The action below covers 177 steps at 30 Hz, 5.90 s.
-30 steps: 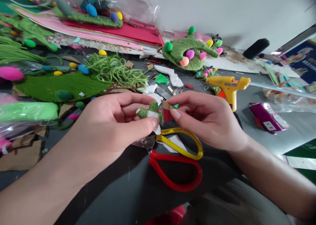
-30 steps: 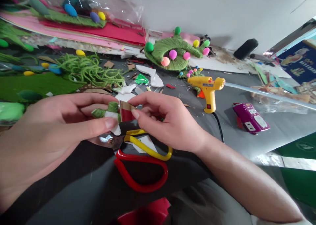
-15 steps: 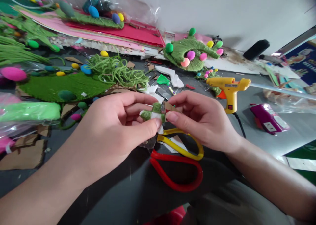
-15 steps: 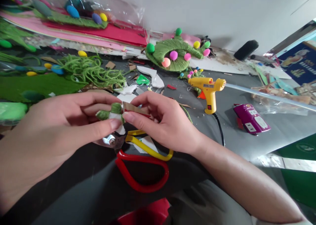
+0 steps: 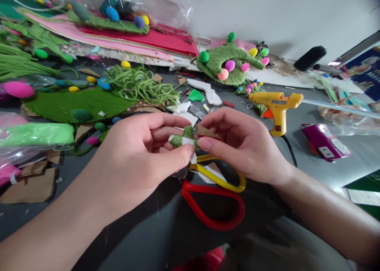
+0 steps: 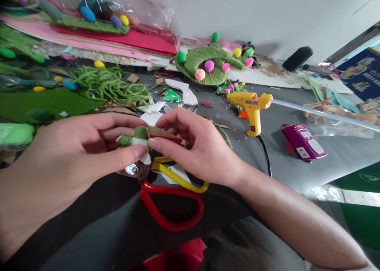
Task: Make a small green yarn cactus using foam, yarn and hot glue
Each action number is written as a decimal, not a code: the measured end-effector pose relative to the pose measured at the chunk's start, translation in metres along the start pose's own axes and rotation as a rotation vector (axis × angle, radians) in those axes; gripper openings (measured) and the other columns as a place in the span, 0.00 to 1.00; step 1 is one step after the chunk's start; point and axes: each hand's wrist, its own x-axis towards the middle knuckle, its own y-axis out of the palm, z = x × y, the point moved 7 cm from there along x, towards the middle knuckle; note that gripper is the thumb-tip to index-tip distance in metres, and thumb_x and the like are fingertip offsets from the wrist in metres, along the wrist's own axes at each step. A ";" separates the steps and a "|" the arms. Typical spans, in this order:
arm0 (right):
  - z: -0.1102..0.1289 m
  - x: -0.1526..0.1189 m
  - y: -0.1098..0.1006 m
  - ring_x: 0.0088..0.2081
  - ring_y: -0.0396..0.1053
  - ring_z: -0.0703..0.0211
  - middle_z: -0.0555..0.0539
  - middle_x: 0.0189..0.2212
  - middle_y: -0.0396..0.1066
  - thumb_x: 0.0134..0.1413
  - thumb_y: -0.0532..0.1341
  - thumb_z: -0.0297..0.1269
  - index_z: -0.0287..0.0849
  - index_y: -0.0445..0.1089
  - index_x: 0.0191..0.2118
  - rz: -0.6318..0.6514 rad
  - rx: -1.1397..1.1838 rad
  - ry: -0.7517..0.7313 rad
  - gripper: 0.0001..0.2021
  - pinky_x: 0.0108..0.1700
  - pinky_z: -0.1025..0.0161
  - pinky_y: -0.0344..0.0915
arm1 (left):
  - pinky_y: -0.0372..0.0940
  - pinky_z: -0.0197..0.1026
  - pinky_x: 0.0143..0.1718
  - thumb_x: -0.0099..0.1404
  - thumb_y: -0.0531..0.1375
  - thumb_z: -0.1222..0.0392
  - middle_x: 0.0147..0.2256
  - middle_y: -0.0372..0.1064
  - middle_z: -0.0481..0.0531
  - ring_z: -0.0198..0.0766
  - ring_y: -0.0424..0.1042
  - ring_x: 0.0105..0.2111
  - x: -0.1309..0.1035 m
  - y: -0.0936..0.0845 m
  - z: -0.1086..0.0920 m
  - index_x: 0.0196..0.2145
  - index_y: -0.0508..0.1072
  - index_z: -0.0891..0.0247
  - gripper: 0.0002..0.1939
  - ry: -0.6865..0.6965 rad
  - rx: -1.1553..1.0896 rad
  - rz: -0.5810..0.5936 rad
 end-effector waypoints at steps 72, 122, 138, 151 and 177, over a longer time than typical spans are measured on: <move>0.035 -0.025 -0.001 0.48 0.81 0.53 0.45 0.46 0.81 0.57 0.67 0.23 0.49 0.69 0.55 -0.078 -0.265 -0.643 0.23 0.49 0.57 0.80 | 0.78 0.43 0.45 0.62 0.68 0.58 0.44 0.83 0.50 0.52 0.81 0.50 -0.020 0.003 -0.019 0.55 0.78 0.50 0.22 0.175 0.089 0.058; 0.015 -0.021 -0.002 0.46 0.79 0.54 0.44 0.46 0.78 0.57 0.69 0.22 0.47 0.68 0.52 -0.123 -0.185 -0.520 0.21 0.48 0.55 0.78 | 0.78 0.38 0.43 0.62 0.69 0.58 0.51 0.81 0.49 0.48 0.82 0.48 -0.013 -0.002 -0.014 0.54 0.77 0.51 0.22 0.145 0.128 0.078; 0.015 -0.019 -0.002 0.46 0.79 0.55 0.45 0.45 0.78 0.58 0.69 0.24 0.46 0.68 0.52 -0.126 -0.181 -0.531 0.19 0.49 0.58 0.77 | 0.78 0.39 0.46 0.62 0.69 0.55 0.51 0.80 0.50 0.48 0.81 0.48 -0.013 -0.001 -0.014 0.55 0.76 0.53 0.23 0.157 0.128 0.077; 0.020 -0.018 -0.006 0.44 0.78 0.58 0.47 0.42 0.78 0.58 0.69 0.26 0.46 0.69 0.49 -0.211 -0.176 -0.533 0.16 0.45 0.61 0.77 | 0.78 0.44 0.47 0.62 0.69 0.56 0.48 0.82 0.52 0.51 0.82 0.46 -0.011 0.002 -0.025 0.54 0.77 0.54 0.23 0.203 0.136 0.075; 0.013 -0.018 -0.010 0.43 0.79 0.55 0.47 0.42 0.78 0.59 0.70 0.32 0.47 0.70 0.47 -0.219 -0.112 -0.395 0.13 0.46 0.58 0.80 | 0.78 0.41 0.45 0.63 0.69 0.56 0.49 0.81 0.48 0.48 0.83 0.44 -0.009 0.000 -0.020 0.58 0.75 0.49 0.26 0.202 0.147 0.132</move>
